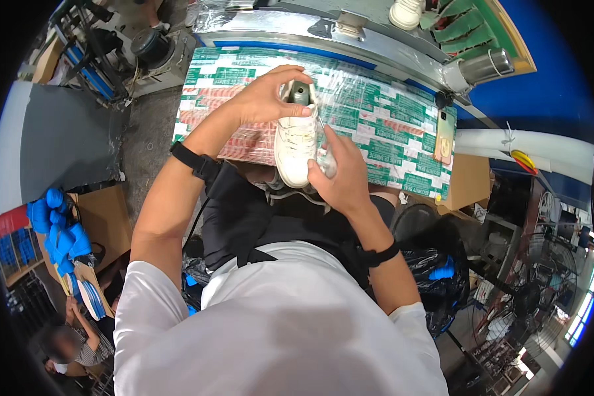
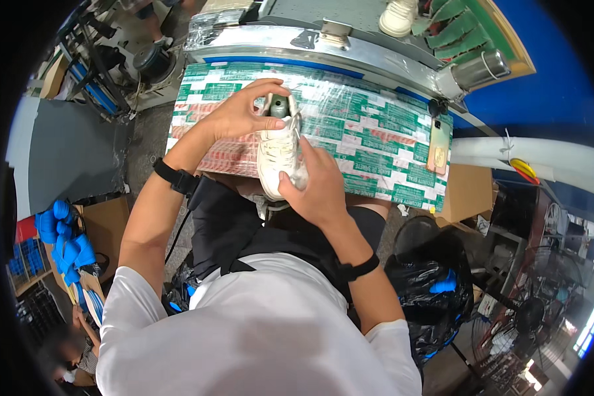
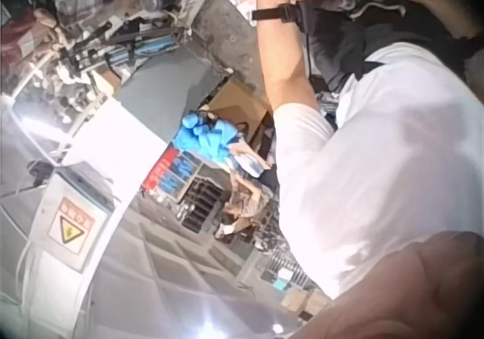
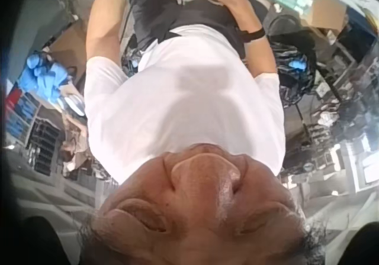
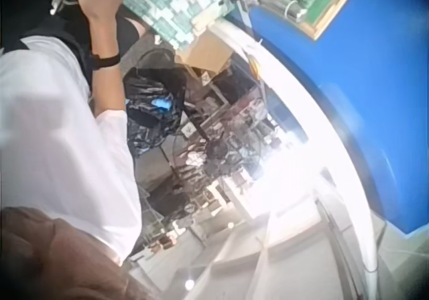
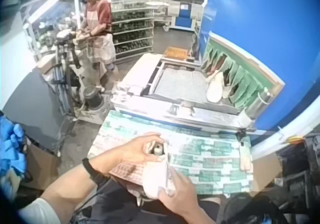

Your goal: The person is manually processing or inspecting shoes at a specialized workstation.

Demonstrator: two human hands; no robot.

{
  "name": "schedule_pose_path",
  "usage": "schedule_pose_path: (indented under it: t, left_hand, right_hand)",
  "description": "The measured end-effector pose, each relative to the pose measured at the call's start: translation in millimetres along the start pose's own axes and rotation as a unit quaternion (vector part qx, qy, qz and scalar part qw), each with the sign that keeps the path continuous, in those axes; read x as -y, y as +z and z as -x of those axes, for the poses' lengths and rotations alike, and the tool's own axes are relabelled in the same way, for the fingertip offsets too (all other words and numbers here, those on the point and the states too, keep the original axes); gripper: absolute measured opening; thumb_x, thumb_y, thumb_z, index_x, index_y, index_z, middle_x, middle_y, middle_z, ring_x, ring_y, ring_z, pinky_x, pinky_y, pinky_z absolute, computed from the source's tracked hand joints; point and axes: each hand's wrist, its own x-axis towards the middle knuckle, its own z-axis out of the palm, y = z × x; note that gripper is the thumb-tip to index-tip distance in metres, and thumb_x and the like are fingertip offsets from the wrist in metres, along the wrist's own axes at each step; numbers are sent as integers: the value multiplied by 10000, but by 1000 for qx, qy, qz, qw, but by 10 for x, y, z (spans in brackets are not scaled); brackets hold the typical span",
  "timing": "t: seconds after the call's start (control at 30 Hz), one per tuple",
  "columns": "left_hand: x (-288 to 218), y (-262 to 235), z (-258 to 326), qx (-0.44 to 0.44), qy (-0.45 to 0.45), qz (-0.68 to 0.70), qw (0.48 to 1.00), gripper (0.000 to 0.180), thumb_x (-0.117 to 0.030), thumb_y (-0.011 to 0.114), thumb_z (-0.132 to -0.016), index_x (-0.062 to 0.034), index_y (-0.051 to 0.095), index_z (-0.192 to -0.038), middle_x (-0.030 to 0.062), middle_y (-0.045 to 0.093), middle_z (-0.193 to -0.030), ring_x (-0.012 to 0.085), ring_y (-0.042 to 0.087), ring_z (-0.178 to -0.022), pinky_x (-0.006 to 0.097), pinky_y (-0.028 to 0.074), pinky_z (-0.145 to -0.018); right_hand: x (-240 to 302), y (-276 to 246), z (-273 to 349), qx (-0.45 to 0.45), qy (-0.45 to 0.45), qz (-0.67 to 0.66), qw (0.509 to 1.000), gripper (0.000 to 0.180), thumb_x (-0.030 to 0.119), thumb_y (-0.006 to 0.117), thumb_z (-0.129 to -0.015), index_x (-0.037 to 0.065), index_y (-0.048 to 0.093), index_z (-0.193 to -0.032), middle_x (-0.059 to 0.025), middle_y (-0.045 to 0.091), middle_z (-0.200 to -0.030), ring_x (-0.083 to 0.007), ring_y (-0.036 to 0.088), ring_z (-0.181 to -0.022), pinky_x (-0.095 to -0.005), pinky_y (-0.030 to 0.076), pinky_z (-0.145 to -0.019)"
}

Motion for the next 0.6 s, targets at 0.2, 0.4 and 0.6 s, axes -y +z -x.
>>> schedule_pose_path:
  t: [0.2, 0.4, 0.6]
  left_hand:
    - [-3, 101, 11, -23, 8, 17, 1000, 607, -276, 925, -895, -189, 703, -1452, 152, 513, -1689, 365, 515, -1551, 451, 485, -1250]
    - [50, 41, 186, -58, -27, 100, 993, 563, -192, 879, -911, -163, 696, -1443, 138, 518, -1683, 287, 535, -1529, 445, 623, -1048]
    - [-23, 162, 69, -76, 18, 20, 997, 547, -182, 892, -899, -148, 713, -1414, 166, 552, -1657, 318, 535, -1538, 448, 517, -1193]
  right_hand:
    - [-132, -61, -192, 0, -61, 27, 998, 767, 266, 896, -817, -95, 632, -1440, -212, 683, -1090, -406, 688, -1019, -492, 567, -882]
    - [-32, -288, -25, 121, -92, 76, 985, 778, 298, 906, -802, -100, 641, -1415, -221, 683, -1101, -405, 685, -1013, -506, 566, -888]
    - [-7, -171, -234, 35, -127, 54, 990, 816, 322, 903, -792, -117, 629, -1422, -219, 677, -1068, -408, 683, -998, -502, 562, -903]
